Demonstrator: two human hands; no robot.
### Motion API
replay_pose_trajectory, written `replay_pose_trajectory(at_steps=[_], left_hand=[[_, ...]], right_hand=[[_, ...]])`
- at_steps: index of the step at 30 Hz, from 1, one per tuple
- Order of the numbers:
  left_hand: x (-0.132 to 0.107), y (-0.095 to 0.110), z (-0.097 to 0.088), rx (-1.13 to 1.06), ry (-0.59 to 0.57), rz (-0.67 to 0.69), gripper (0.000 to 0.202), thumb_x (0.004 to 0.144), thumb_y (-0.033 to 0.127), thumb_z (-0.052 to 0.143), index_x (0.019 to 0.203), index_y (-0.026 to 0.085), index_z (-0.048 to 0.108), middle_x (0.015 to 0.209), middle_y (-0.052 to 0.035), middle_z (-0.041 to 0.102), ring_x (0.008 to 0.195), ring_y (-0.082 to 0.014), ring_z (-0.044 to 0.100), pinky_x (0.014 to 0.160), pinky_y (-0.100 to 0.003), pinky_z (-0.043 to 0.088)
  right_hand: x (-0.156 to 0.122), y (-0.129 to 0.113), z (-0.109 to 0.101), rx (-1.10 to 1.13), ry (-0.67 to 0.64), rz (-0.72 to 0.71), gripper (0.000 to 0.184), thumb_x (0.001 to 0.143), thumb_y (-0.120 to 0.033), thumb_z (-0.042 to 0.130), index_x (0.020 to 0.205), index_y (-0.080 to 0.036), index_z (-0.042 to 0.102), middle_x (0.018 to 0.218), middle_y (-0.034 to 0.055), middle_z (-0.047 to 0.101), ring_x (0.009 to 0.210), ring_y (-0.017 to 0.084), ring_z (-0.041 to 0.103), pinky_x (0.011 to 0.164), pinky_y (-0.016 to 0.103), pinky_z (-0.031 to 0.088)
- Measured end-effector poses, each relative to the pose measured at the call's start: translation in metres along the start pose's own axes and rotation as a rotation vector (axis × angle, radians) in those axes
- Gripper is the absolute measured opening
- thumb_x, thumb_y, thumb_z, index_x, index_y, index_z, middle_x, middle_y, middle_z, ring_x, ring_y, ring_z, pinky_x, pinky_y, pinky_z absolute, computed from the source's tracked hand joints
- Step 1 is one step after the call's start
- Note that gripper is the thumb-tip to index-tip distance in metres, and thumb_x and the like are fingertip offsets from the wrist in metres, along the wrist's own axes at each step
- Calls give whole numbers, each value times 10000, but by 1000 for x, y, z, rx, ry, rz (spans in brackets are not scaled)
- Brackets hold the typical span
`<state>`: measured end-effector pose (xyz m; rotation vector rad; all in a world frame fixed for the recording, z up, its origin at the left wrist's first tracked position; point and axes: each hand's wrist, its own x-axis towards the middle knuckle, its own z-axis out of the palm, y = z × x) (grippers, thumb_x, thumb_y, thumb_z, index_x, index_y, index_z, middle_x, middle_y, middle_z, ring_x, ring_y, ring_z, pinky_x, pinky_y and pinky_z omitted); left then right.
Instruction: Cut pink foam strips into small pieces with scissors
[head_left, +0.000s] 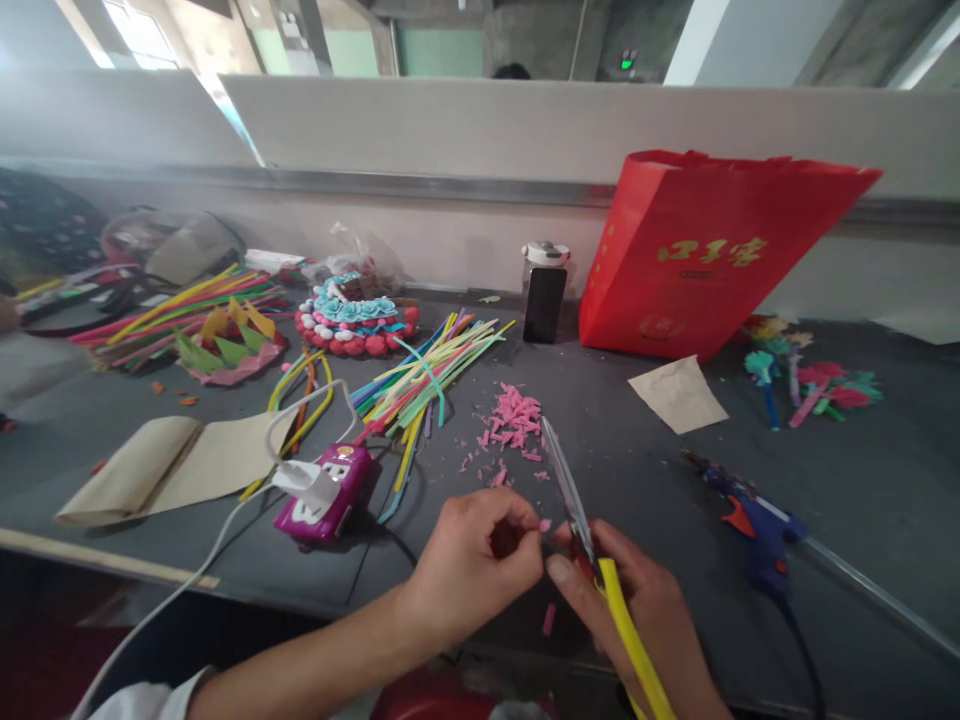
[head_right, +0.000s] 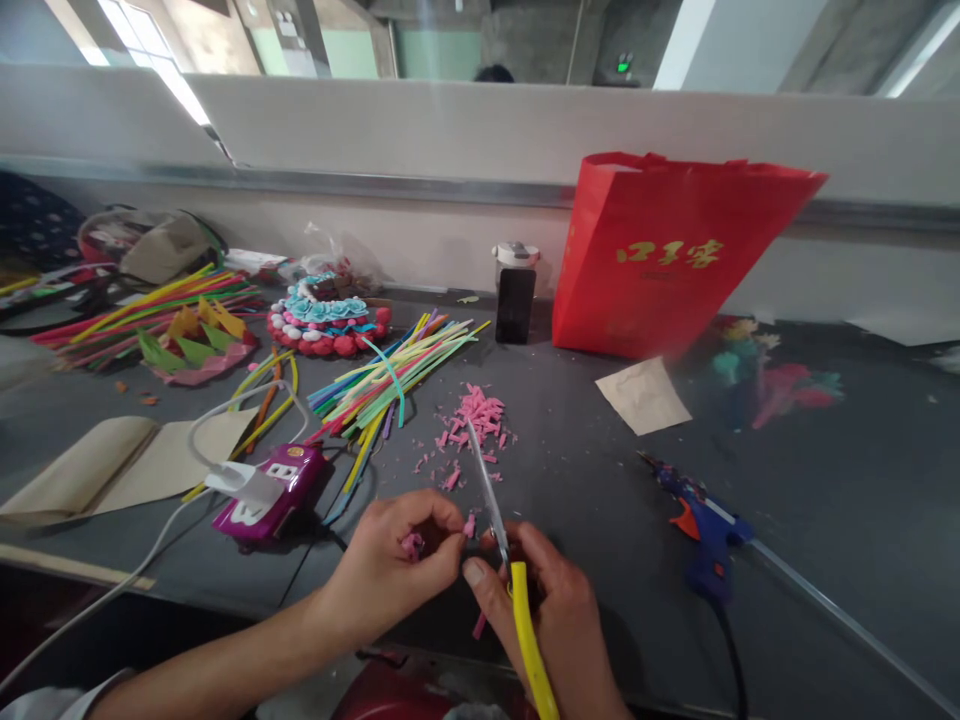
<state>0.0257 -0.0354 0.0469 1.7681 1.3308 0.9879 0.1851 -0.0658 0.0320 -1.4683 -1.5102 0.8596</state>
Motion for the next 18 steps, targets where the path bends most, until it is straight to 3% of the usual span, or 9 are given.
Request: replay_pose_trajectory(at_steps=[4, 11, 15, 18], left_hand=[[-4, -5, 0, 199, 7, 216, 74, 763, 128, 562, 703, 166, 584, 594, 16, 594, 509, -92, 524, 490, -192, 376], [-8, -6, 0, 549, 28, 666, 108, 829, 119, 507, 762, 144, 587, 625, -21, 600, 531, -150, 516, 528, -278, 412], [-10, -9, 1, 626, 9, 739, 127, 864, 135, 510, 768, 142, 592, 625, -18, 590, 538, -159, 504, 543, -297, 413], [-10, -10, 1, 547, -9, 708, 119, 858, 128, 511, 783, 137, 603, 644, -25, 601, 551, -155, 513, 557, -290, 416]], right_hand=[[1, -3, 0, 77, -127, 91, 337, 828, -536, 586, 821, -204, 644, 492, -69, 489, 377, 79, 421, 370, 169, 364], [0, -4, 0, 125, -123, 57, 332, 860, -515, 559, 824, -192, 626, 519, -64, 455, 433, 83, 419, 403, 172, 370], [-2, -1, 1, 97, -97, 53, 303, 875, -487, 546, 792, -199, 595, 506, -72, 444, 399, 75, 405, 377, 167, 355], [-2, 0, -1, 87, -82, 66, 300, 874, -489, 535, 829, -200, 601, 495, -75, 455, 374, 79, 415, 372, 174, 369]])
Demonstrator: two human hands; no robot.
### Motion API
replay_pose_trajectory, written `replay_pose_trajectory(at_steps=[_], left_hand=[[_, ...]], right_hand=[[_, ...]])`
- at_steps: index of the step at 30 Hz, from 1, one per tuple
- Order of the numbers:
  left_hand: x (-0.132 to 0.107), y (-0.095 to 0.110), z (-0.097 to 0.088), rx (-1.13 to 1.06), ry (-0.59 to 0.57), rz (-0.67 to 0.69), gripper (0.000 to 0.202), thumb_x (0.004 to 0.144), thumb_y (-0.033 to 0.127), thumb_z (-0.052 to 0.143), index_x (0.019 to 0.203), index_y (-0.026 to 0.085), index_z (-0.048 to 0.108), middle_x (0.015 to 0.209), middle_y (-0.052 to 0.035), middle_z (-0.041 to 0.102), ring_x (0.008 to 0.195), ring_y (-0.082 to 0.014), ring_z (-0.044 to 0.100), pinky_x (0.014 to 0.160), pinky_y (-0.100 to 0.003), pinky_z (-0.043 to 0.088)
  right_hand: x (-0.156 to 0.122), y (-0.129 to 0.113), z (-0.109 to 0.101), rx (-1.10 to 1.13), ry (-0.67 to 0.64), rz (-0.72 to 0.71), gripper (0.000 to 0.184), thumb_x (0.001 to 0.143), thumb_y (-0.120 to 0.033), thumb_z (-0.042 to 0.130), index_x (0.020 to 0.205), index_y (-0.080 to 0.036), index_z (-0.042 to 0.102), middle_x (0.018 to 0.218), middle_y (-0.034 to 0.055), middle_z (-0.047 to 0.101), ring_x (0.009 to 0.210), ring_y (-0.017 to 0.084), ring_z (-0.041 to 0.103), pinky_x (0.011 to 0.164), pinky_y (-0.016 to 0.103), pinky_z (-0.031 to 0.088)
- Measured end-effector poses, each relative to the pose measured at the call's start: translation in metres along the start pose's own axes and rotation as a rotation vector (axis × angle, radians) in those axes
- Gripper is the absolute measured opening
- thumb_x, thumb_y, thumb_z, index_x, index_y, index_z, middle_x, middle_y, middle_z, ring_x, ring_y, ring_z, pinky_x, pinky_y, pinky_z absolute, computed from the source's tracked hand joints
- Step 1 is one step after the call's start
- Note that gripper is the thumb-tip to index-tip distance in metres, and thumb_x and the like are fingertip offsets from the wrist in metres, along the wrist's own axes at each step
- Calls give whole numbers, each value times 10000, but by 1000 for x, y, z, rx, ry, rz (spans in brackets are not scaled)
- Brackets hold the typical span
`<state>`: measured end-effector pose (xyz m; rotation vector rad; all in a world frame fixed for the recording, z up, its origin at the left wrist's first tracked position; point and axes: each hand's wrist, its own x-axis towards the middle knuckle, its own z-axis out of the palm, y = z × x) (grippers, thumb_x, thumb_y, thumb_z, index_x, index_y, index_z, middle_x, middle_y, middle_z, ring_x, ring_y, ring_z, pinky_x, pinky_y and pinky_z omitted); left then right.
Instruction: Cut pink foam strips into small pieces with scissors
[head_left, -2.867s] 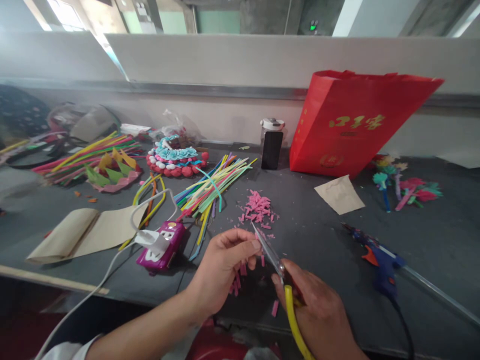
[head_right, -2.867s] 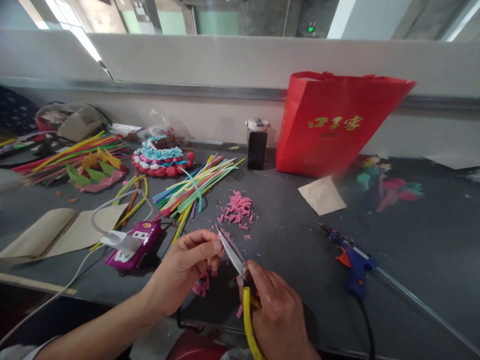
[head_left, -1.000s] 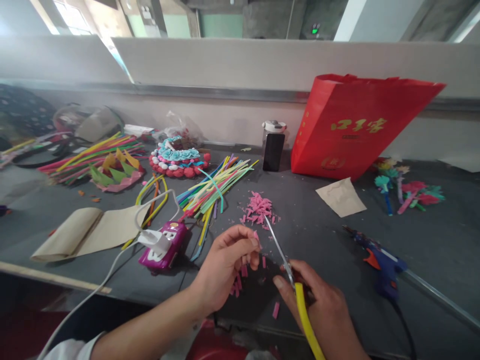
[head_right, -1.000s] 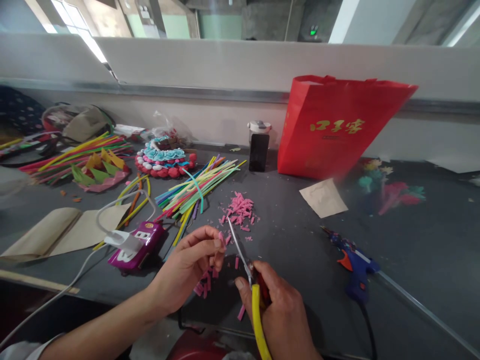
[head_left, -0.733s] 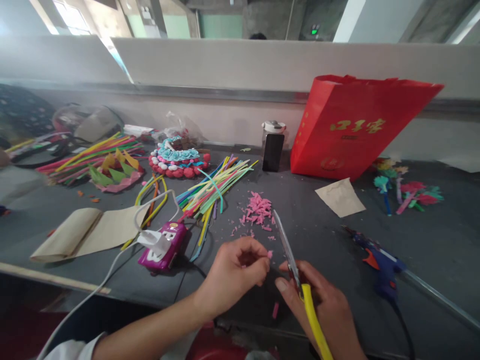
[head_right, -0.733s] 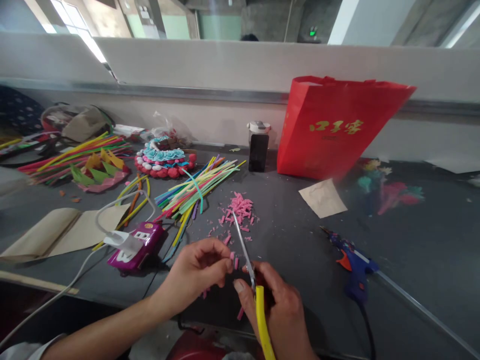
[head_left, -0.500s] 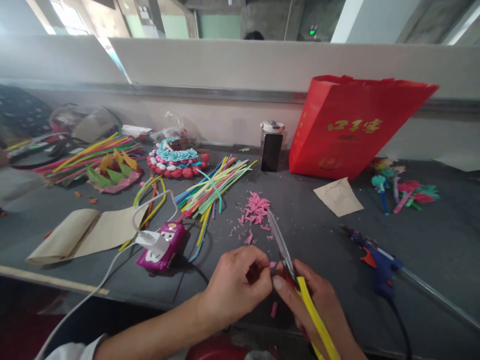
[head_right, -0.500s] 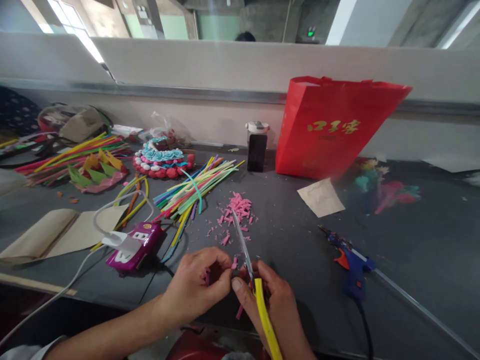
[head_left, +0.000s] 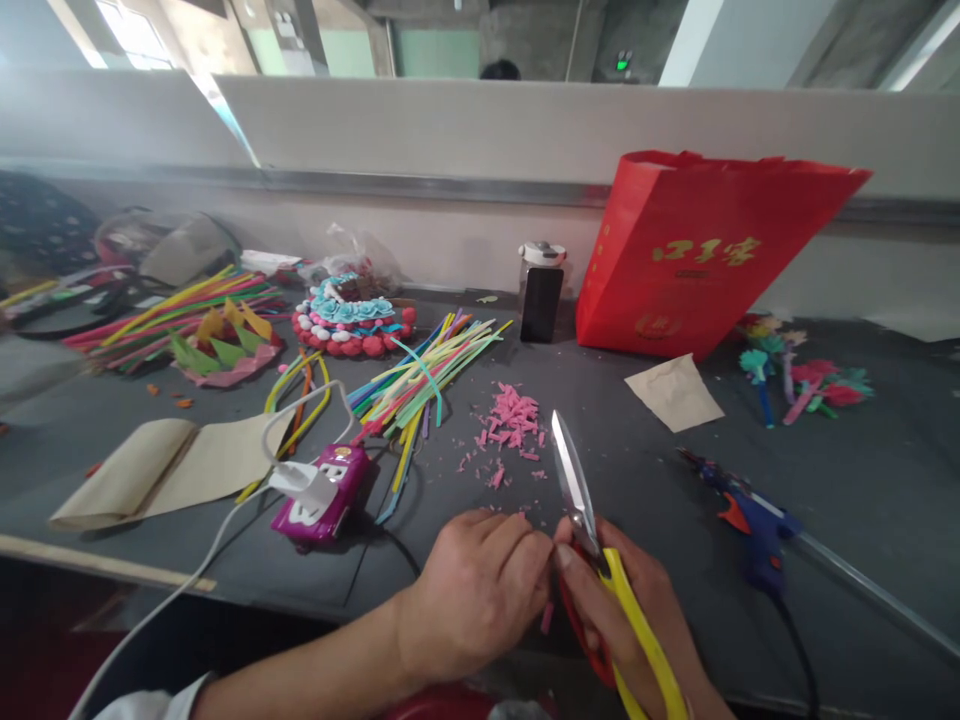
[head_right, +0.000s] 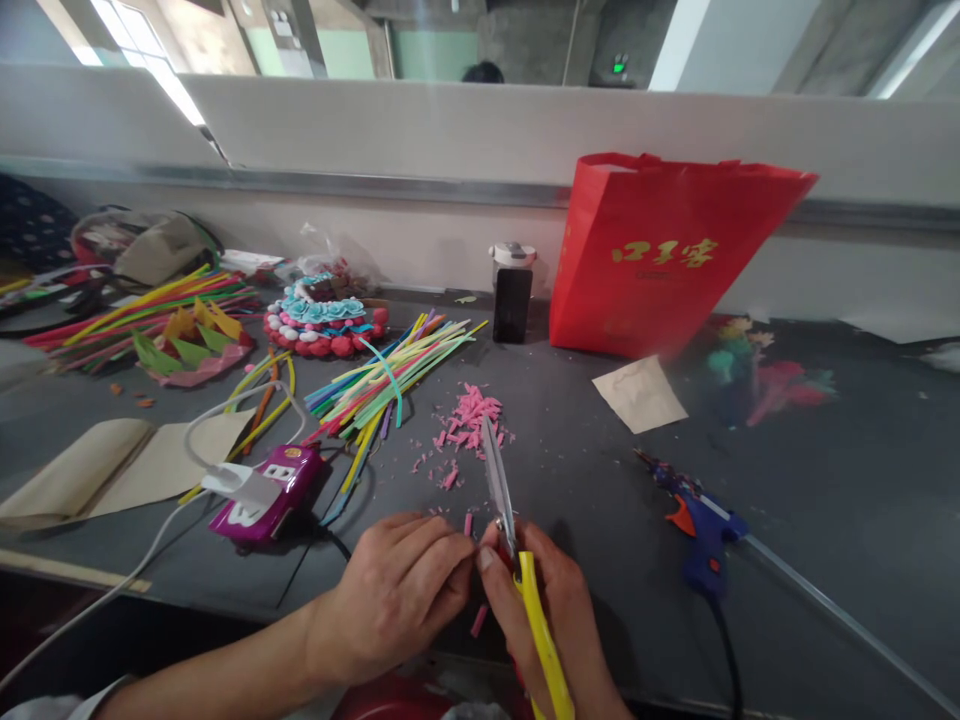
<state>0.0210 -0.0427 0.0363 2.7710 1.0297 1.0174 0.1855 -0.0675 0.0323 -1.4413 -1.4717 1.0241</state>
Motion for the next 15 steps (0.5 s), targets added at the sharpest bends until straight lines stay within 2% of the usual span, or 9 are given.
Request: replay_pose_trajectory(at_steps=[2, 6, 8, 11, 15], left_hand=[[3, -1, -2, -160, -16, -128, 109, 838, 114, 510, 804, 138, 612, 662, -23, 610, 564, -140, 528, 554, -263, 413], [13, -5, -12, -531, -97, -581, 113, 823, 139, 521, 817, 159, 631, 694, -6, 637, 610, -118, 557, 561, -216, 405], [17, -8, -15, -719, -161, -722, 103, 819, 184, 547, 821, 157, 646, 710, -6, 643, 627, -118, 548, 563, -212, 402], [17, -10, -13, -897, -232, -801, 122, 801, 225, 571, 805, 146, 664, 673, 9, 603, 596, -105, 490, 545, -211, 377], [11, -8, -7, -932, -282, -823, 106, 766, 205, 579, 744, 141, 660, 593, 36, 533, 547, -89, 430, 516, -208, 335]], right_hand=[[1, -1, -2, -4, 2, 18, 310, 869, -499, 534, 865, -198, 610, 494, -74, 467, 365, 83, 419, 368, 178, 372], [4, -6, -7, -42, -8, 19, 299, 873, -495, 530, 851, -205, 600, 490, -83, 447, 374, 77, 407, 417, 182, 388], [5, -8, -7, -54, -13, -10, 286, 876, -482, 526, 821, -208, 590, 493, -84, 432, 395, 77, 404, 438, 182, 385], [5, -8, -7, -59, -17, -53, 276, 872, -462, 534, 774, -208, 578, 491, -80, 430, 414, 80, 400, 433, 178, 364], [4, -5, -6, -58, -57, -45, 280, 877, -461, 524, 761, -210, 568, 469, -86, 426, 377, 72, 372, 394, 172, 333]])
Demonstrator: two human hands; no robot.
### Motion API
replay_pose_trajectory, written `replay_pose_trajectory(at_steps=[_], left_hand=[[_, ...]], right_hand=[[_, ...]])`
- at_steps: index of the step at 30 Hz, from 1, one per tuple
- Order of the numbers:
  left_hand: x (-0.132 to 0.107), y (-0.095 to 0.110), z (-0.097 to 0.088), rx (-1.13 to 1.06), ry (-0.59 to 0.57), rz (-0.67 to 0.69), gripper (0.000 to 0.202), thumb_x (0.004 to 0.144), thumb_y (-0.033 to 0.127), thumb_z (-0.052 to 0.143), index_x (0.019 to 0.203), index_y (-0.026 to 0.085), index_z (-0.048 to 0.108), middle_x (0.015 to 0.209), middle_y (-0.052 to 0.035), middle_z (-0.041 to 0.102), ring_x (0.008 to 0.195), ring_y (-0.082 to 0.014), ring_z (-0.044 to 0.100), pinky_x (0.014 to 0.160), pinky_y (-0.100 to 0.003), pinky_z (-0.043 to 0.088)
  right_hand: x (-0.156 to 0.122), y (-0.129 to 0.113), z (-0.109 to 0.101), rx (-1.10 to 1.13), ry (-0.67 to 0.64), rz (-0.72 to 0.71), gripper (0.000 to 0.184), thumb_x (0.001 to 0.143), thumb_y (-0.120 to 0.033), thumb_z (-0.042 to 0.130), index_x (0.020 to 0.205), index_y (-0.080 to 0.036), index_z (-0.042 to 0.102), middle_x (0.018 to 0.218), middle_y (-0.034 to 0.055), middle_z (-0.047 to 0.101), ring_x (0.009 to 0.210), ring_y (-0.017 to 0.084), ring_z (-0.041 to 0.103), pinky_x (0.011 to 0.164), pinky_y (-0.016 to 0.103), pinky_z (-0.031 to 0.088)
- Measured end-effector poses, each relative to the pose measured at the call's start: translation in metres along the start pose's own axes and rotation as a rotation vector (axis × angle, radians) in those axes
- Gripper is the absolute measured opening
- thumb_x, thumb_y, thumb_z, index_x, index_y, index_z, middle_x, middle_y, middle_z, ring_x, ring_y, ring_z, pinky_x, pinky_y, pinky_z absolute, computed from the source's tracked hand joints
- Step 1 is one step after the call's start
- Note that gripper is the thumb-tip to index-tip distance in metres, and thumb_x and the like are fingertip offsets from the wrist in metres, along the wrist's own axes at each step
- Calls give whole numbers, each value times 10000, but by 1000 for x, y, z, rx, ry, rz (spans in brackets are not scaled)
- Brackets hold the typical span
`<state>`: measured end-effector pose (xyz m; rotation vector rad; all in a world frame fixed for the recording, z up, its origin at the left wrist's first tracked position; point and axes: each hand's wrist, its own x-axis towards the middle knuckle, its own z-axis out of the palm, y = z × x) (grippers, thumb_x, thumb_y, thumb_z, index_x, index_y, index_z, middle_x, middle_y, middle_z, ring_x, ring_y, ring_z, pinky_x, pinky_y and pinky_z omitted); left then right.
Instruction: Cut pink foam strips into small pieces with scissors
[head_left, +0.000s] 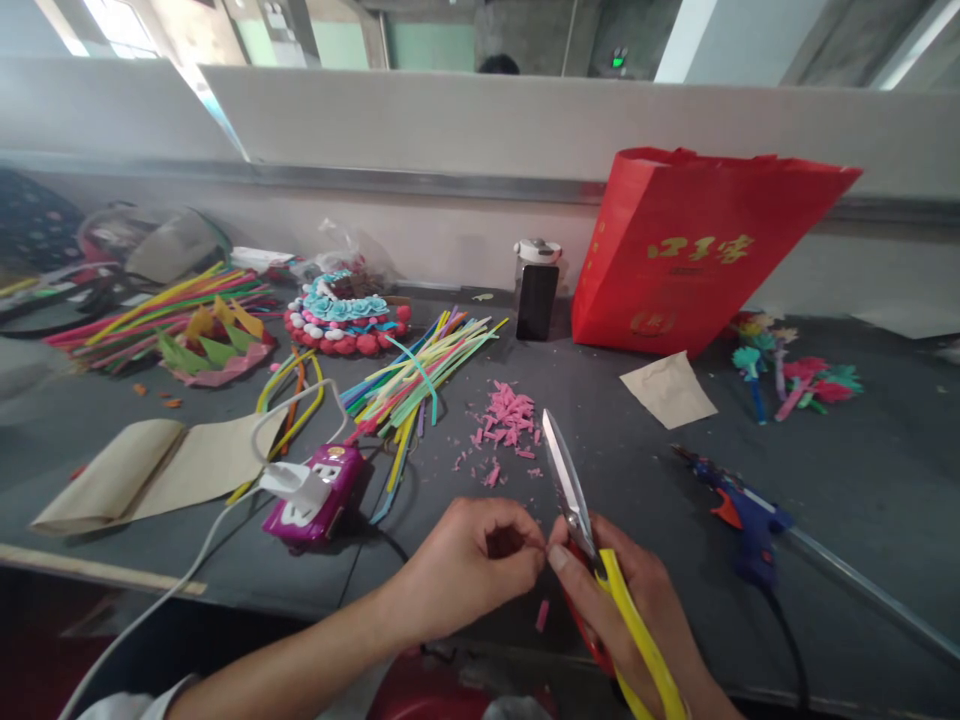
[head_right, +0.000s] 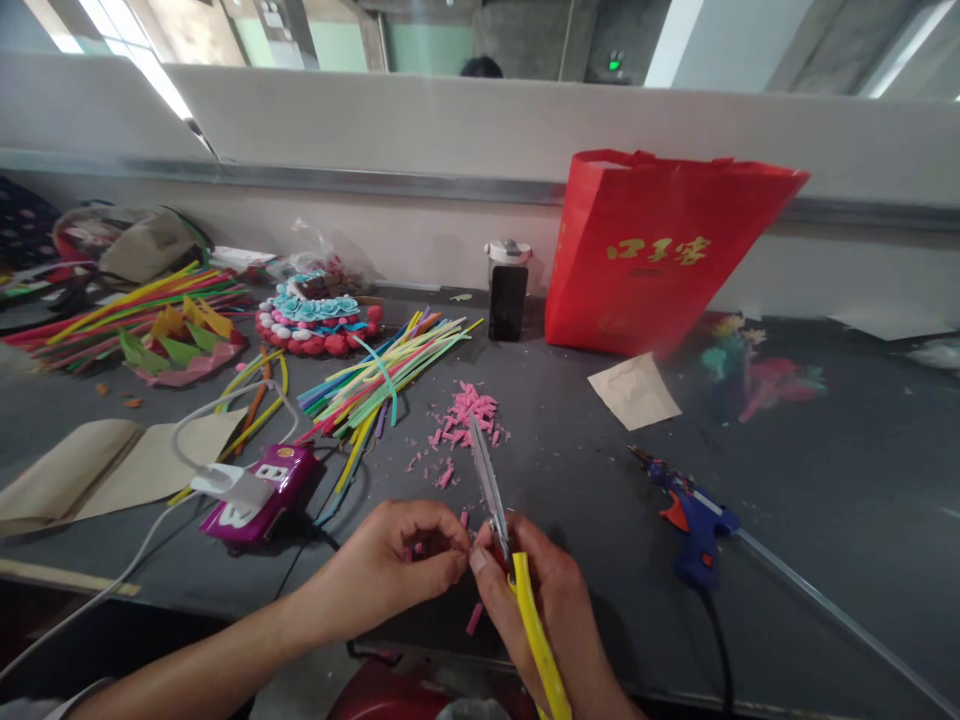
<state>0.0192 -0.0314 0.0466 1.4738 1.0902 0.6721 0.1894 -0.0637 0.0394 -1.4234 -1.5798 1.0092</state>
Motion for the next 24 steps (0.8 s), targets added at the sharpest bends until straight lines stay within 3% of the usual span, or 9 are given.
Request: replay_pose_trajectory(at_steps=[4, 7, 10, 13, 17, 24], left_hand=[[0, 3, -1, -163, 20, -47, 53, 716, 196, 637, 697, 147, 631, 583, 39, 535, 529, -81, 437, 512, -200, 339], [0, 9, -5, -403, 115, -85, 90, 722, 221, 673, 703, 149, 623, 578, 28, 559, 500, -76, 445, 501, -196, 349], [2, 13, -10, -640, 215, -42, 92, 747, 212, 684, 714, 157, 619, 579, 21, 584, 506, -78, 477, 528, -195, 382], [2, 15, -11, -796, 272, -8, 86, 770, 199, 683, 724, 161, 621, 584, 23, 590, 533, -81, 513, 559, -191, 408], [-1, 18, -6, -880, 301, 5, 83, 769, 204, 697, 735, 160, 634, 596, 18, 613, 549, -82, 540, 569, -187, 422], [-6, 20, 2, -923, 286, 11, 93, 777, 223, 707, 759, 163, 638, 591, 18, 620, 559, -80, 545, 578, -177, 426]], right_hand=[[1, 2, 1, -72, 19, -29, 267, 871, -461, 538, 793, -214, 607, 526, -65, 511, 435, 89, 462, 446, 174, 384], [2, 1, 3, -149, 76, -38, 239, 861, -456, 568, 824, -226, 621, 595, -48, 601, 511, 113, 570, 524, 180, 456], [-2, 2, 4, -208, 81, -75, 219, 883, -451, 549, 881, -239, 603, 602, -46, 626, 499, 125, 605, 511, 184, 481], [-6, 9, 4, -287, 34, -199, 198, 914, -417, 510, 978, -243, 580, 692, -18, 671, 572, 141, 659, 547, 199, 518], [-9, 22, 4, -441, 47, -388, 268, 903, -391, 546, 1110, -222, 524, 843, 31, 691, 696, 170, 691, 623, 252, 559], [-7, 24, 9, -528, 118, -460, 284, 923, -409, 523, 1123, -209, 498, 816, 33, 664, 692, 191, 674, 601, 298, 559]])
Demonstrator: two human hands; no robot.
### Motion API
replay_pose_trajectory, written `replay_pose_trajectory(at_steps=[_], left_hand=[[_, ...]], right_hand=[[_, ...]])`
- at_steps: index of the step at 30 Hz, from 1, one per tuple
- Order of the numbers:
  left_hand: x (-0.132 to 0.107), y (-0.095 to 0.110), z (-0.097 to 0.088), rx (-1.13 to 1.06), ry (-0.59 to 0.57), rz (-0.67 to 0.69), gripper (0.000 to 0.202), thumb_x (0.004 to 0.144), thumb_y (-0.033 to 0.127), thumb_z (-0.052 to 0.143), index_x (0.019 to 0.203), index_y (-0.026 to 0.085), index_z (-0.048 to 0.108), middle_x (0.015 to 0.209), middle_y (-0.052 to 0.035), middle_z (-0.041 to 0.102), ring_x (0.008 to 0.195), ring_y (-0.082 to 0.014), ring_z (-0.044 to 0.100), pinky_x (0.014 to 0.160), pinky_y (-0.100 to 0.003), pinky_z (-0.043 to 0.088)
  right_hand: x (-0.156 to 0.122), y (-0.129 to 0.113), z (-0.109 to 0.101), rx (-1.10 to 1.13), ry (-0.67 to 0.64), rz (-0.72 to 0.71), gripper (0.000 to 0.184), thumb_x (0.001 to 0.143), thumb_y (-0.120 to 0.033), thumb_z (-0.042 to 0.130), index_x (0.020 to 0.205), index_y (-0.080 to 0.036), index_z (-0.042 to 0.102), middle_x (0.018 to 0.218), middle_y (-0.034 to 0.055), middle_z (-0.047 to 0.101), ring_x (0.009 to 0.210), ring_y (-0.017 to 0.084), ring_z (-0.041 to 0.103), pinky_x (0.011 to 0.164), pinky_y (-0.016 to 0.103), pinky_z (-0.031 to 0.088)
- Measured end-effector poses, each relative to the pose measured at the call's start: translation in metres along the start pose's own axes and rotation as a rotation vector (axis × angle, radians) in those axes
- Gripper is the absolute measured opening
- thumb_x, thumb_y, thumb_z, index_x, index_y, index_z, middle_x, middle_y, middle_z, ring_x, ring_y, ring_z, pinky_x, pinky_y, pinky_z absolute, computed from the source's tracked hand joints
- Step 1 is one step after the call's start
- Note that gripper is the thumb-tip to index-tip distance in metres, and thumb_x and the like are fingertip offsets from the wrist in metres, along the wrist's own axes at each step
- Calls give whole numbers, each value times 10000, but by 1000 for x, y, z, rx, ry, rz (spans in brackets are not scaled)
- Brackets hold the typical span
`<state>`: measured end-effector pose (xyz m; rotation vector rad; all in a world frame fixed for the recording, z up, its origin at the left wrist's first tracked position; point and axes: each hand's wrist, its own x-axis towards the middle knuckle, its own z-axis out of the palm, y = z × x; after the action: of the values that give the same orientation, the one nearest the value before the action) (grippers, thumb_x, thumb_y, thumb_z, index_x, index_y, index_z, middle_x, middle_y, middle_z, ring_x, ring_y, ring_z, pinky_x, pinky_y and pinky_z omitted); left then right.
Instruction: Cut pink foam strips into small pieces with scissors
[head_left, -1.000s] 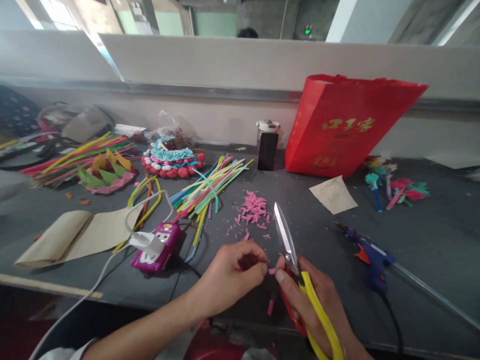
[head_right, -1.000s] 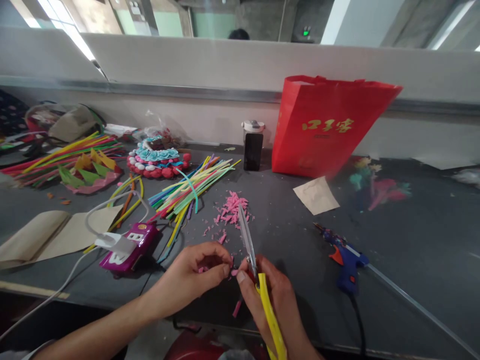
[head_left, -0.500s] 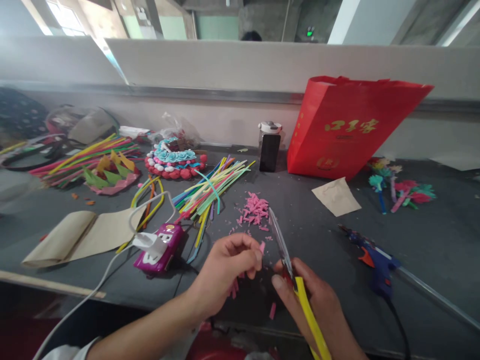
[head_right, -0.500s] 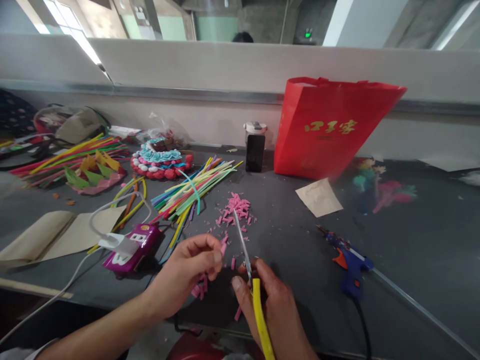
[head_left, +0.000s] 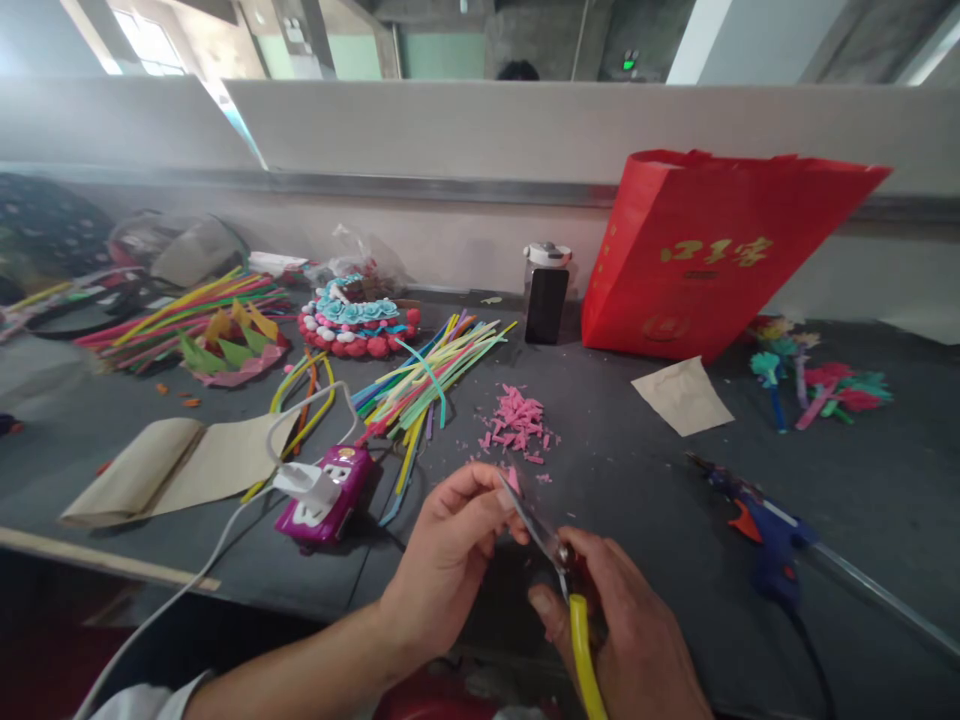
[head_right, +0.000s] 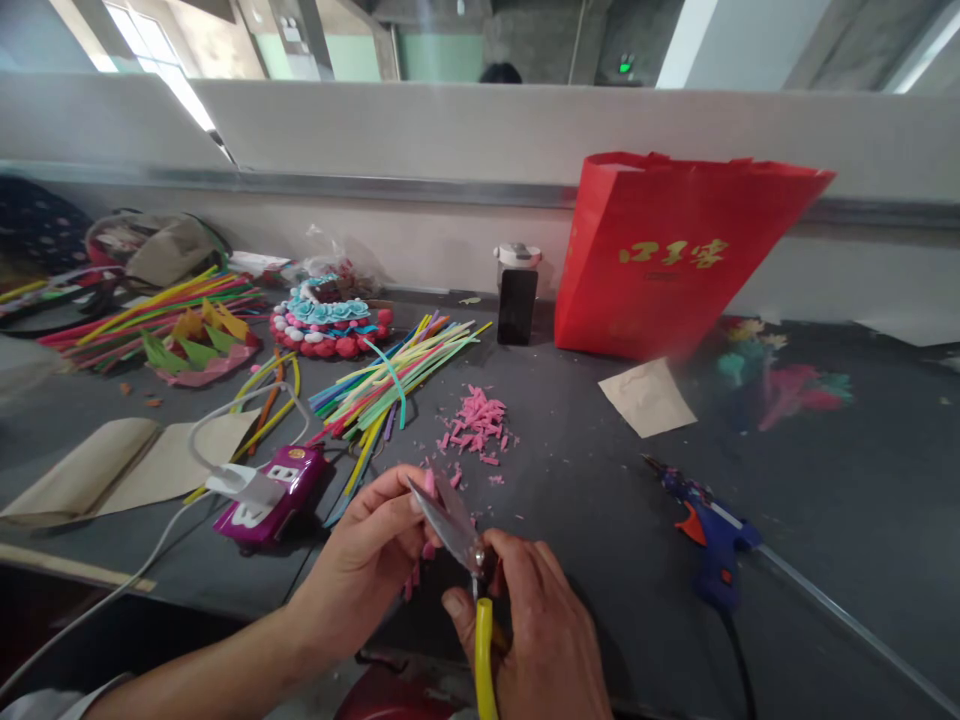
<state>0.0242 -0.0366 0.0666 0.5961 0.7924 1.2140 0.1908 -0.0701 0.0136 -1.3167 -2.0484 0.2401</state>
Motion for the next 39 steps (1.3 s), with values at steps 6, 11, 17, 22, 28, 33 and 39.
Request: replay_pose_trajectory(at_steps=[6, 11, 17, 22, 28, 33, 39], left_hand=[[-1, -4, 0, -37, -13, 5, 98, 779, 219, 712, 745, 165, 637, 617, 21, 630, 572, -82, 551, 581, -183, 429], [-1, -8, -2, -33, 19, 21, 105, 770, 229, 726, 753, 170, 640, 588, 35, 608, 544, -76, 528, 564, -182, 416], [0, -9, -2, -56, 27, 29, 108, 777, 207, 722, 744, 168, 626, 616, 29, 623, 561, -79, 540, 580, -188, 421], [0, -11, -1, -71, 24, 35, 96, 795, 191, 698, 741, 172, 620, 632, 25, 629, 580, -82, 547, 614, -199, 435], [0, -12, -2, -43, 42, 43, 113, 785, 232, 711, 743, 173, 624, 633, 21, 623, 602, -91, 552, 631, -205, 438], [1, -13, -3, -51, 39, 35, 103, 798, 219, 698, 745, 170, 625, 629, 22, 617, 607, -88, 551, 636, -200, 438], [1, -14, -4, -63, 24, 34, 83, 811, 199, 681, 759, 167, 625, 639, 19, 620, 620, -88, 555, 653, -204, 444]], right_hand=[[4, -4, 0, 9, 23, 5, 273, 939, -438, 487, 1076, -206, 528, 814, 39, 679, 693, 185, 684, 598, 287, 563], [3, 0, 2, -34, 28, -1, 276, 939, -453, 492, 1076, -216, 531, 824, 48, 694, 733, 193, 706, 603, 278, 568], [3, -1, 5, -81, 62, -10, 303, 970, -472, 426, 1049, -204, 543, 807, 54, 700, 728, 199, 710, 617, 294, 566], [4, -3, 4, -88, 59, -4, 317, 974, -472, 417, 1022, -196, 566, 773, 55, 708, 707, 195, 715, 561, 265, 539], [2, -1, 5, -67, 27, 14, 308, 964, -464, 448, 1030, -196, 584, 775, 49, 719, 691, 184, 713, 553, 249, 524], [3, 0, 5, -52, 21, 0, 295, 971, -450, 439, 1022, -201, 590, 788, 44, 718, 706, 184, 715, 591, 255, 539], [0, 2, 8, -72, 16, -20, 322, 978, -446, 436, 1042, -168, 585, 752, 52, 706, 663, 198, 712, 585, 283, 545]])
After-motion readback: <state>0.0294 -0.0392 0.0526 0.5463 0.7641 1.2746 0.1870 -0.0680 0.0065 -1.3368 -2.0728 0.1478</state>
